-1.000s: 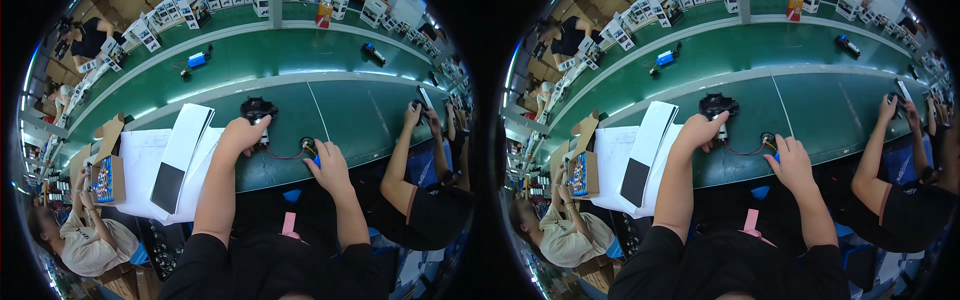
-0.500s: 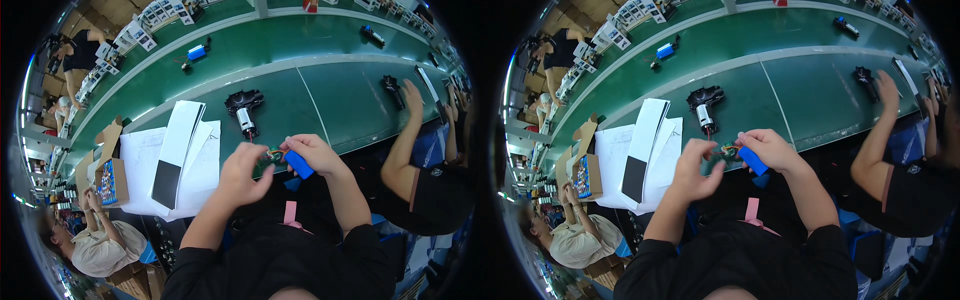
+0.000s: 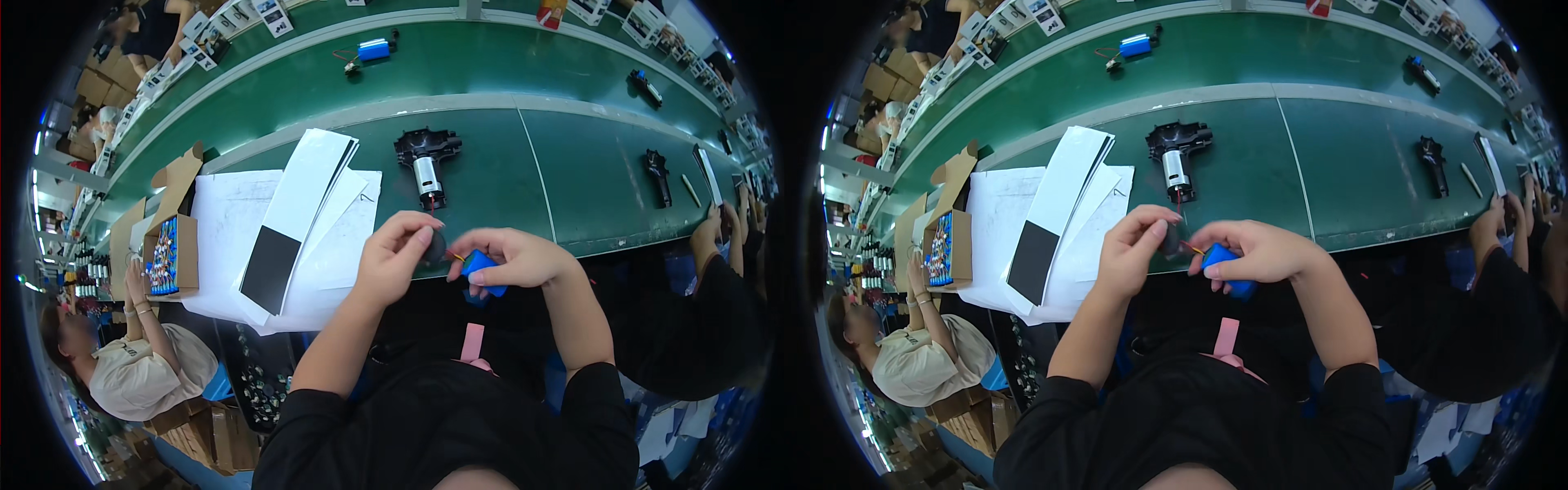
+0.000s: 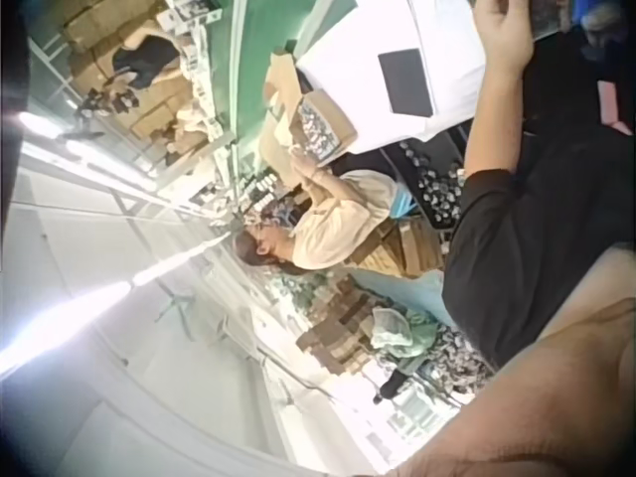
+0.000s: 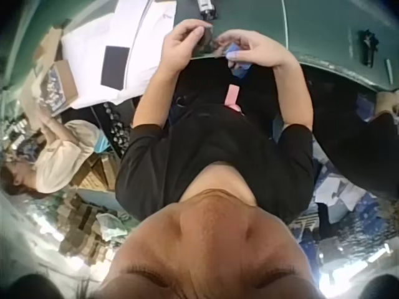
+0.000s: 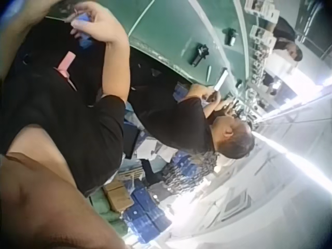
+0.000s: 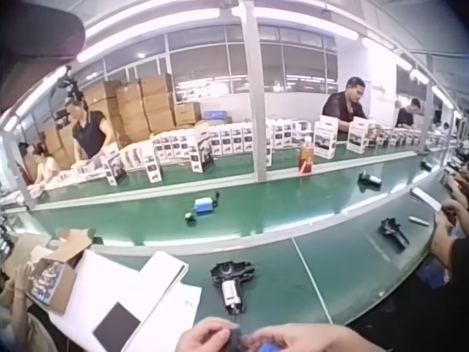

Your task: Assembling small electronic motors and components on a factory assembly line.

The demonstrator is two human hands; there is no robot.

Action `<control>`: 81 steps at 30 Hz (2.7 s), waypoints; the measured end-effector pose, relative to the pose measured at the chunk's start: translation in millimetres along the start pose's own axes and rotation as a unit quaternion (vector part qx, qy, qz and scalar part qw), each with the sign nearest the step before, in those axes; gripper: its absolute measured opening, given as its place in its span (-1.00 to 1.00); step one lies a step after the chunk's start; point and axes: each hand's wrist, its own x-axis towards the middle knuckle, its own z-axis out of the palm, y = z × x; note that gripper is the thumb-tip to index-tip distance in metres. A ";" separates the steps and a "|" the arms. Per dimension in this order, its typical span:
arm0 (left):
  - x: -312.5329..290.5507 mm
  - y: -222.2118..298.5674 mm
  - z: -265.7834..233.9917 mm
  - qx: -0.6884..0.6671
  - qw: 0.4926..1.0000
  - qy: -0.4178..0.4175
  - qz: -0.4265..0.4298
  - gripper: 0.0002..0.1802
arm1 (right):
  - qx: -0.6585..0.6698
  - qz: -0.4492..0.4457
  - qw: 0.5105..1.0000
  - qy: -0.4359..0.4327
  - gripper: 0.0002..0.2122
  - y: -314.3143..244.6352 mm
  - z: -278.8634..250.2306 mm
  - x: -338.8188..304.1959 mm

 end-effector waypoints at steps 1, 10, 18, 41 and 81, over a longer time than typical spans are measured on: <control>2.7 1.3 -5.0 -0.060 0.996 -0.011 -0.069 -0.81 | 0.024 -0.006 1.000 0.007 -0.52 -7.6 0.3 -1.5; 51.4 8.2 -33.5 -0.244 0.958 -0.096 -0.116 -0.53 | -0.532 -0.201 0.795 0.210 -0.73 -63.3 -2.6 29.3; 111.0 -4.5 -55.8 0.046 0.990 0.103 -0.089 -0.60 | -0.560 -0.201 0.757 0.269 -0.69 -55.6 -77.6 121.3; 109.6 -26.6 -55.8 0.116 0.983 0.098 -0.107 -0.52 | -0.505 -0.293 0.765 0.271 -0.70 -14.1 -82.4 143.3; 112.6 -47.1 -19.1 -0.130 0.982 0.004 -0.139 -0.42 | -0.301 -0.252 0.887 0.243 -0.73 -13.3 -97.0 136.0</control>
